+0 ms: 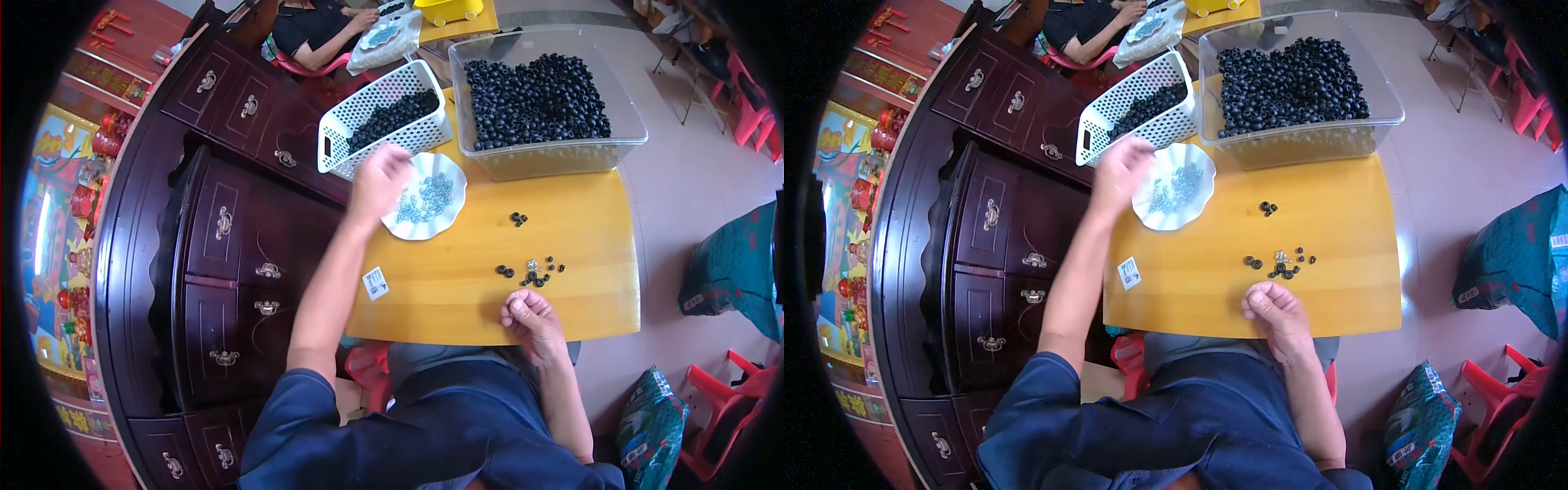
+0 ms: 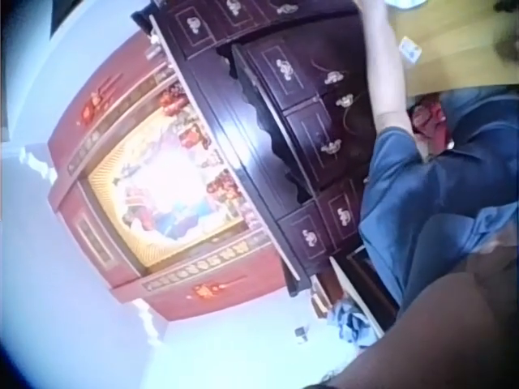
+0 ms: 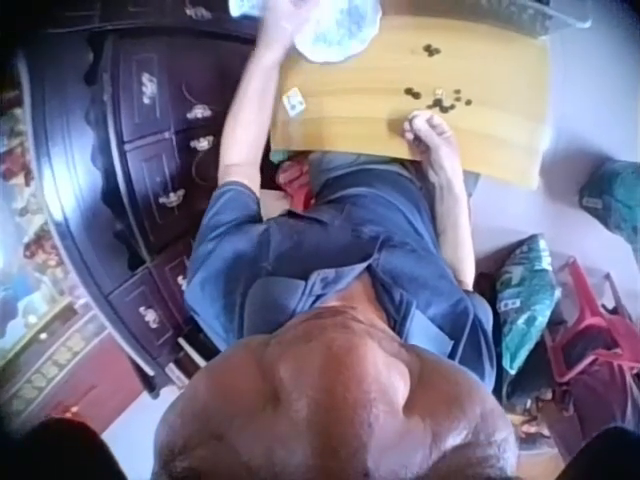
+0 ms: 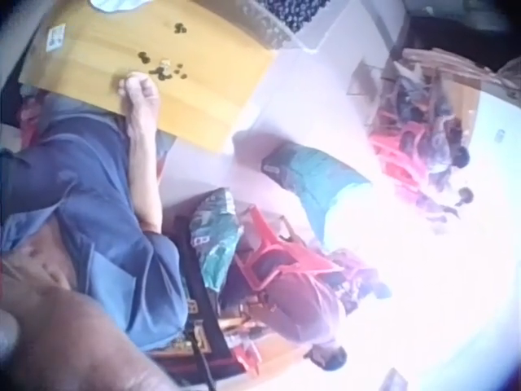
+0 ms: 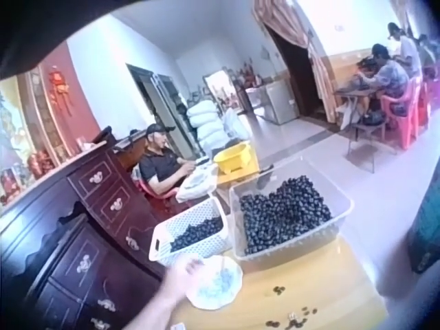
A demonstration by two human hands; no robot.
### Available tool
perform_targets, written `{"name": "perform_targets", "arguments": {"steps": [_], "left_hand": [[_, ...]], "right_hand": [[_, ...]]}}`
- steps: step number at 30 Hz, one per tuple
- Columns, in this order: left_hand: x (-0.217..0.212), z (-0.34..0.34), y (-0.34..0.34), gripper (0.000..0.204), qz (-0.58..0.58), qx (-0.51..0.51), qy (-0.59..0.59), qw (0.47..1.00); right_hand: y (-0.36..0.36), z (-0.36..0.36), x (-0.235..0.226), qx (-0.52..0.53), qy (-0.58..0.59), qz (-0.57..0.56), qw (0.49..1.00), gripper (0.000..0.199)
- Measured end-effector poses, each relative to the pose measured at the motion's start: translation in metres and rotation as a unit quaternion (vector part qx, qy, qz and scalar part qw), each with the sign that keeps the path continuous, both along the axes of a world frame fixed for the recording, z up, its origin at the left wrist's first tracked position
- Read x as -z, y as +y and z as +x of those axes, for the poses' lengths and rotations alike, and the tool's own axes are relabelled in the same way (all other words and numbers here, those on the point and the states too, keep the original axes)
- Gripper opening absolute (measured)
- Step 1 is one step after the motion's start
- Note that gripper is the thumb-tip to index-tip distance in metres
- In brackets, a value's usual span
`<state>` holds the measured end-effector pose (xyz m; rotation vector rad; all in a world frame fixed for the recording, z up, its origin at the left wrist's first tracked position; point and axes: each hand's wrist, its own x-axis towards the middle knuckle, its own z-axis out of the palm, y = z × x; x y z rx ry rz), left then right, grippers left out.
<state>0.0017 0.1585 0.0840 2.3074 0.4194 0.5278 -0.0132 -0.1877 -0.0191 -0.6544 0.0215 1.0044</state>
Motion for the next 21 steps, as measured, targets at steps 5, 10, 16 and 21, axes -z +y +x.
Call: {"name": "perform_targets", "arguments": {"steps": [5,10,16,21], "left_hand": [[-0.03,0.01,0.027,0.041,0.108,-0.063,-0.056,0.991],[0.01,-0.012,-0.047,0.017,0.038,0.039,0.01,0.998],[0.053,-0.001,-0.123,0.014,0.064,0.149,0.052,0.985],[0.078,0.021,-0.134,0.015,0.092,0.161,0.04,0.982]], "right_hand": [[0.001,-0.001,0.008,0.009,-0.006,0.002,1.0,0.01],[0.006,0.0,0.001,0.014,-0.008,-0.031,0.999,0.012],[0.005,0.0,0.001,0.005,-0.032,-0.022,0.999,0.012],[0.005,-0.001,0.002,0.002,-0.032,-0.016,0.999,0.013]]}}
